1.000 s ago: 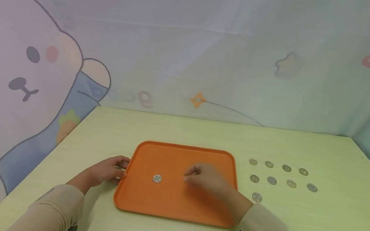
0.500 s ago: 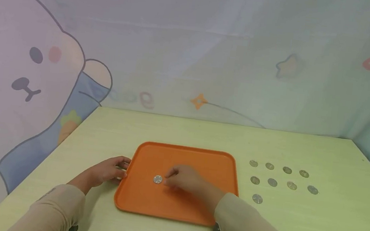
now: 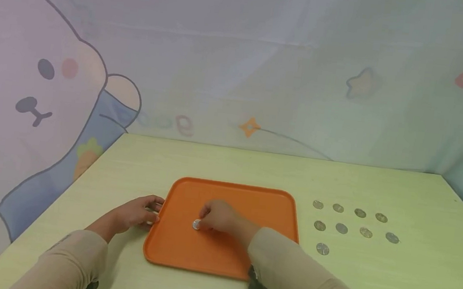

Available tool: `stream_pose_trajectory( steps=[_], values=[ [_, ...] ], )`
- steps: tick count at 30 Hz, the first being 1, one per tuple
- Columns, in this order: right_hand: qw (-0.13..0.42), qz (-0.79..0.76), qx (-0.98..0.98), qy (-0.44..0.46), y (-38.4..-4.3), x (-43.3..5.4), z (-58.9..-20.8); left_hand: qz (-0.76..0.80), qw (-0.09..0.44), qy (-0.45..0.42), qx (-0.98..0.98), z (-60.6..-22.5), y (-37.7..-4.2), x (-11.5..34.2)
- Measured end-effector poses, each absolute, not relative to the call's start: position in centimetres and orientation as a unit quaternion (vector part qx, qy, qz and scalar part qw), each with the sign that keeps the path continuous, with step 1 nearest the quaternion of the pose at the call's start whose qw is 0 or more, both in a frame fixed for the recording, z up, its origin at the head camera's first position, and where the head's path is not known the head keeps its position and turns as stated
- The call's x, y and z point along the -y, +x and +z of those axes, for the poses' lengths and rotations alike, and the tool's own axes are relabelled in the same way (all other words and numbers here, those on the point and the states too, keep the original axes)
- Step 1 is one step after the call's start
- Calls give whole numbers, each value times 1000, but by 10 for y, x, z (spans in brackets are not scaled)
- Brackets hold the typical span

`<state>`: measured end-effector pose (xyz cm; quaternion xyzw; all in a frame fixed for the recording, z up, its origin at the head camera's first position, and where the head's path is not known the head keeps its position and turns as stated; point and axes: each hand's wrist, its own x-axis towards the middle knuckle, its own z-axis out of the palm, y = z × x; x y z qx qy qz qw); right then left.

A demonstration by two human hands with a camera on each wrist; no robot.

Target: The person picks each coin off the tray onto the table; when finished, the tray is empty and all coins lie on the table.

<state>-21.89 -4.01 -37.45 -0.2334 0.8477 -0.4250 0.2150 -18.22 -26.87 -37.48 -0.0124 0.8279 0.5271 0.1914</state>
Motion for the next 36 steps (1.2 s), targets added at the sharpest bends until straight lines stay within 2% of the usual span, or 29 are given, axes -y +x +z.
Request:
stream_pose_trajectory(
  steps=[6, 15, 23, 36],
  values=[
    [174, -334, -887, -268, -215, 47, -372, 532, 191, -7, -825, -377, -183, 270],
    [146, -332, -891, -272, -215, 47, -375, 532, 187, 1, -826, -377, -183, 268],
    [166, -390, -874, -238, -214, 41, -372, 532, 183, -8, -827, -379, -184, 269],
    [257, -566, -762, -183, -210, 21, -370, 536, 184, 2, -824, -379, -183, 271]
  ],
)
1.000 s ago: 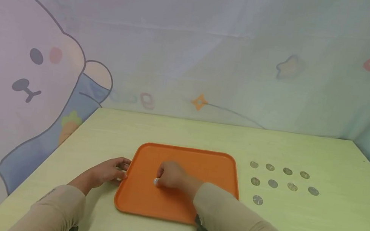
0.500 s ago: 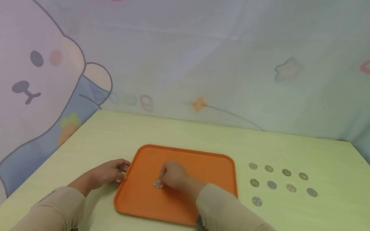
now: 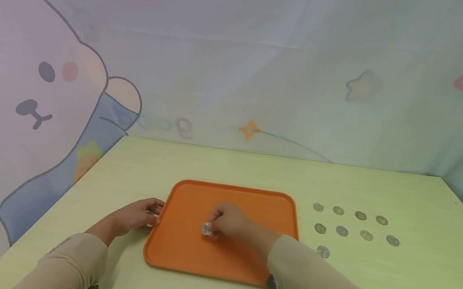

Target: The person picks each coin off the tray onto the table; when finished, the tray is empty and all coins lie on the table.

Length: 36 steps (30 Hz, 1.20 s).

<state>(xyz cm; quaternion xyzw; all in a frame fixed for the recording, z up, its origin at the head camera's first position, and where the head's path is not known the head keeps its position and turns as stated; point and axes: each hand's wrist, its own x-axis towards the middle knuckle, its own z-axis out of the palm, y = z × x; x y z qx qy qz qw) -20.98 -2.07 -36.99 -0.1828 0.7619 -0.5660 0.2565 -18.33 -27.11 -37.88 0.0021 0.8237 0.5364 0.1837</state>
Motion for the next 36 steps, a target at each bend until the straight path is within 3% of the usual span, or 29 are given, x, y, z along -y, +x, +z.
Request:
stream_pose_trajectory(
  steps=[15, 36],
  values=[
    [264, -607, -721, -205, -198, -32, -360, 536, 183, 3, -824, -375, -183, 271],
    [249, -628, -721, -153, -195, -126, -362, 536, 179, 3, -825, -379, -181, 271]
  ],
)
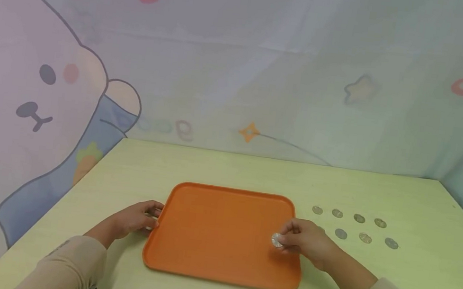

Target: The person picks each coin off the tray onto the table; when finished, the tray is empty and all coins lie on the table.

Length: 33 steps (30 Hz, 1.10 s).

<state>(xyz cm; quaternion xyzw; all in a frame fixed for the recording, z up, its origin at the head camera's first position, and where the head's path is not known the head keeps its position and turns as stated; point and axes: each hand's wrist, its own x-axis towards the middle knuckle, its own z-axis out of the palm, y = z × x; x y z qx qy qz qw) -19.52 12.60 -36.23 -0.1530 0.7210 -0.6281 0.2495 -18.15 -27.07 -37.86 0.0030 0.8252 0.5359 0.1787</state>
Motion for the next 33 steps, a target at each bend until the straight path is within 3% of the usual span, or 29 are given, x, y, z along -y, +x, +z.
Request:
stream_pose_trajectory(
  steps=[16, 33],
  values=[
    [209, -613, -750, -133, -192, -202, -368, 537, 177, -12, -825, -377, -180, 270],
    [163, -472, -864, -64, -197, -254, -389, 540, 182, 10, -822, -378, -181, 270]
  ],
)
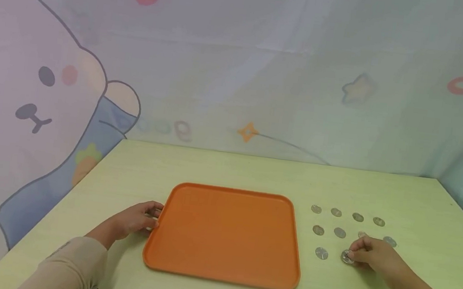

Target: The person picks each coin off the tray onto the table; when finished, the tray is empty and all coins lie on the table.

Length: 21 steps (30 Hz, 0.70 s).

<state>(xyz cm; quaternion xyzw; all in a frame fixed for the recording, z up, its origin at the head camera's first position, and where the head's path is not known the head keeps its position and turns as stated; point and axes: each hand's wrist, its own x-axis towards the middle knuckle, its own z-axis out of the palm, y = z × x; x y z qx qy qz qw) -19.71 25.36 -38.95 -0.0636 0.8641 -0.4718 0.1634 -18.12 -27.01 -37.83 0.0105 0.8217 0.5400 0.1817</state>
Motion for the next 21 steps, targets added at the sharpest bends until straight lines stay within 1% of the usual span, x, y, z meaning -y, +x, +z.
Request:
stream_pose_trajectory(
  steps=[10, 15, 21],
  values=[
    [133, -404, -900, -92, -204, -252, -393, 539, 180, -5, -823, -380, -181, 270],
    [122, -392, -906, -106, -203, -249, -391, 539, 177, 2, -824, -380, -180, 270],
    [107, -374, -916, -99, -200, -246, -389, 536, 175, 7, -826, -379, -180, 270]
  ],
)
